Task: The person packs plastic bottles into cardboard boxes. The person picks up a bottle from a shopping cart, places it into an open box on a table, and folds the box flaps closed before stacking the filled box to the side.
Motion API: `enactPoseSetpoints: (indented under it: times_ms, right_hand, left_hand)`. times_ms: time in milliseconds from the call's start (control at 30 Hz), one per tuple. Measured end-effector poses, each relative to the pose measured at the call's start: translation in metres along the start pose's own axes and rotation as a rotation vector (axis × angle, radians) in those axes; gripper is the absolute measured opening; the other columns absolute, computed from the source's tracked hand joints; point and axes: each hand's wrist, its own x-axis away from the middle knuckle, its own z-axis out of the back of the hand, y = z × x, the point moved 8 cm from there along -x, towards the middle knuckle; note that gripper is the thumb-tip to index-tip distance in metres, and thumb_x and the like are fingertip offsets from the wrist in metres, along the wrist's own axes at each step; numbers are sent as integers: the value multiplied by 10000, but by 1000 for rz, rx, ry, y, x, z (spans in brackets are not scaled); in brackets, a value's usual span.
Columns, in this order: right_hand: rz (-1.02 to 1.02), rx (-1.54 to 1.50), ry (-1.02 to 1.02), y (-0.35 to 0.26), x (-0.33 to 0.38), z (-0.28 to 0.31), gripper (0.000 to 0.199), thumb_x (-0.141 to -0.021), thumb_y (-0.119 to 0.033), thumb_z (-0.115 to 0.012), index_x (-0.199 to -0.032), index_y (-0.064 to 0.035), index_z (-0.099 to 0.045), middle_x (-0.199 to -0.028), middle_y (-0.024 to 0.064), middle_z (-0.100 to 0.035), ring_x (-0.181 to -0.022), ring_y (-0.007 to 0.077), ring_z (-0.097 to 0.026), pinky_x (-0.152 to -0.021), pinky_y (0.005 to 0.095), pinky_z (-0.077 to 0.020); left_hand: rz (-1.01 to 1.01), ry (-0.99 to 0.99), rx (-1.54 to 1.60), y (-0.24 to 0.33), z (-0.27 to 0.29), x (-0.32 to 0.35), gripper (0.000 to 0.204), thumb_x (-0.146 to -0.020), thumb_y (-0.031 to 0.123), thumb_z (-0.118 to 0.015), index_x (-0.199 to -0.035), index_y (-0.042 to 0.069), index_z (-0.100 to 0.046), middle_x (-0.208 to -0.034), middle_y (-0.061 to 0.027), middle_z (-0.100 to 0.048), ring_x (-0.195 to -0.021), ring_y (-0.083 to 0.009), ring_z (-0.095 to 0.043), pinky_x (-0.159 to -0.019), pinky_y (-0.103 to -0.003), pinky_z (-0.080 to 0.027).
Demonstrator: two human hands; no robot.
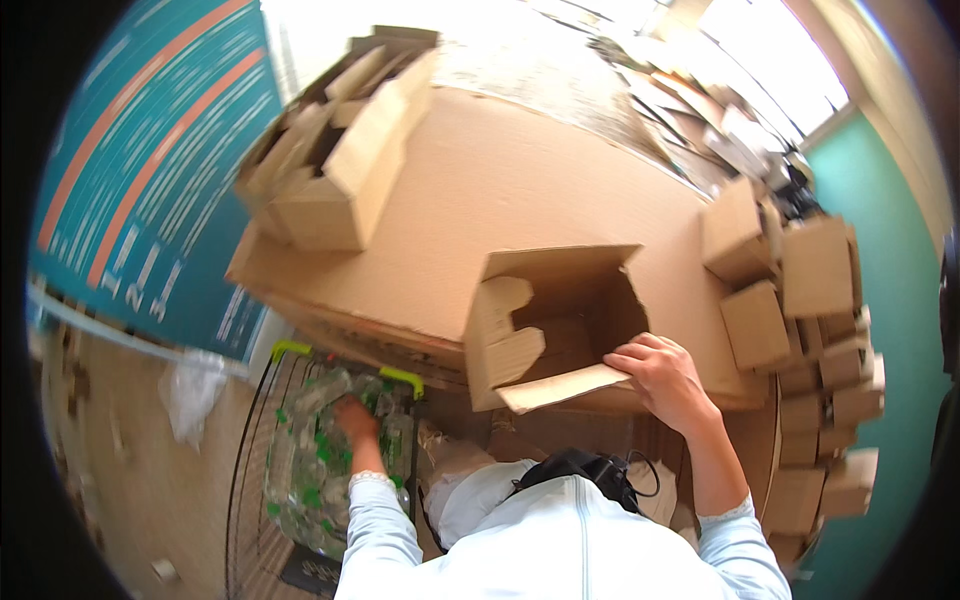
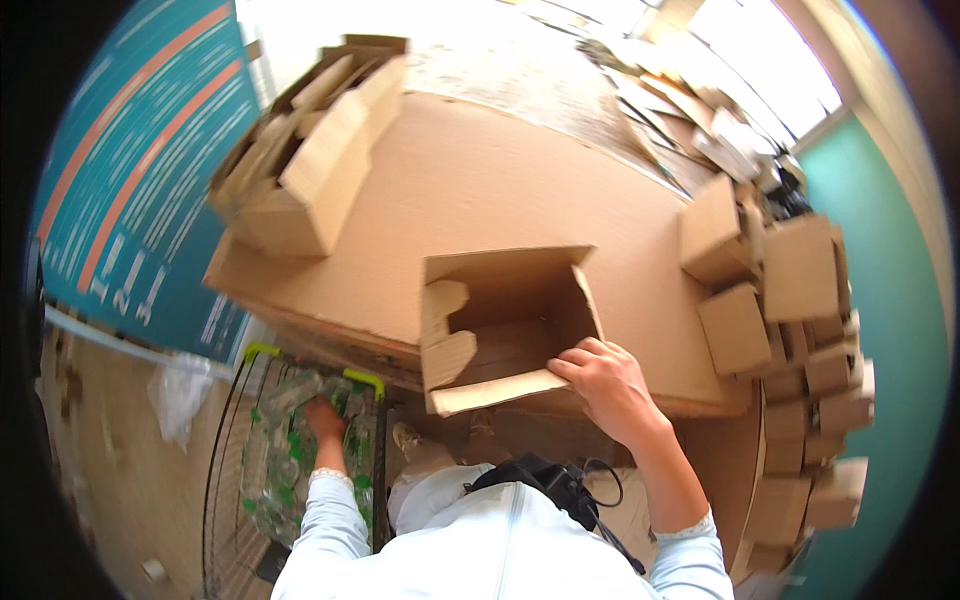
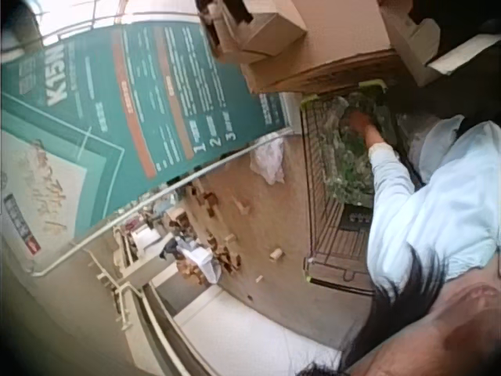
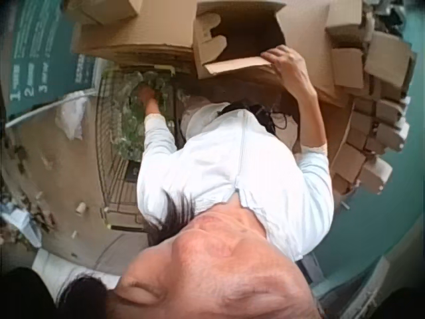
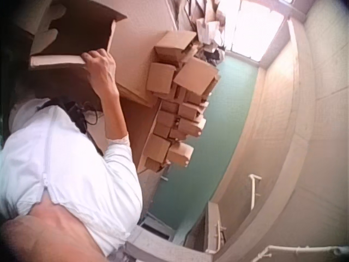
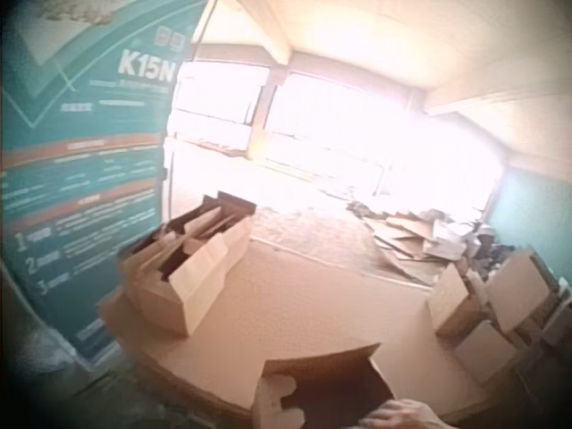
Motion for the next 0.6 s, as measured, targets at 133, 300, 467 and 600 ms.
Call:
enactPoseSetpoints:
  times_ms: [133,300,467,600]
  right_hand:
    - [-53,-42,113,21,24,0,314,-729,6,-669,-1033,-71,-678,-1029,39,-683,-989,217,-626,-802,361,-540]
    - [-51,-61,196,54,32,-3,272,-734,-1,-655,-1000,-62,-656,-960,51,-677,-965,225,-644,-788,361,-536]
    - [-2,-139,32,73,26,-18,257,-787,-49,-648,-1043,-74,-644,-984,66,-680,-952,258,-667,-753,384,-551]
    - [78,-290,-230,70,31,-38,318,-857,-81,-617,-1174,-59,-606,-894,121,-649,-790,320,-665,-652,425,-528]
  left_hand:
    - [25,-35,91,-13,-14,4,1000,-642,438,-871,-1397,-26,-408,-1395,-230,-484,-1289,-374,-467,-1039,-468,-431]
    - [299,-91,442,-51,-2,46,954,-682,346,-854,-1411,-56,-389,-1370,-253,-503,-1208,-386,-541,-1003,-468,-471]
    - [311,257,1369,-95,69,104,634,-758,242,-765,-1289,22,-498,-1115,-131,-615,-906,-228,-628,-789,-357,-525]
    - [33,372,2120,-15,216,154,603,-875,471,-633,-1281,46,-498,-1131,-120,-594,-986,-226,-593,-822,-355,-517]
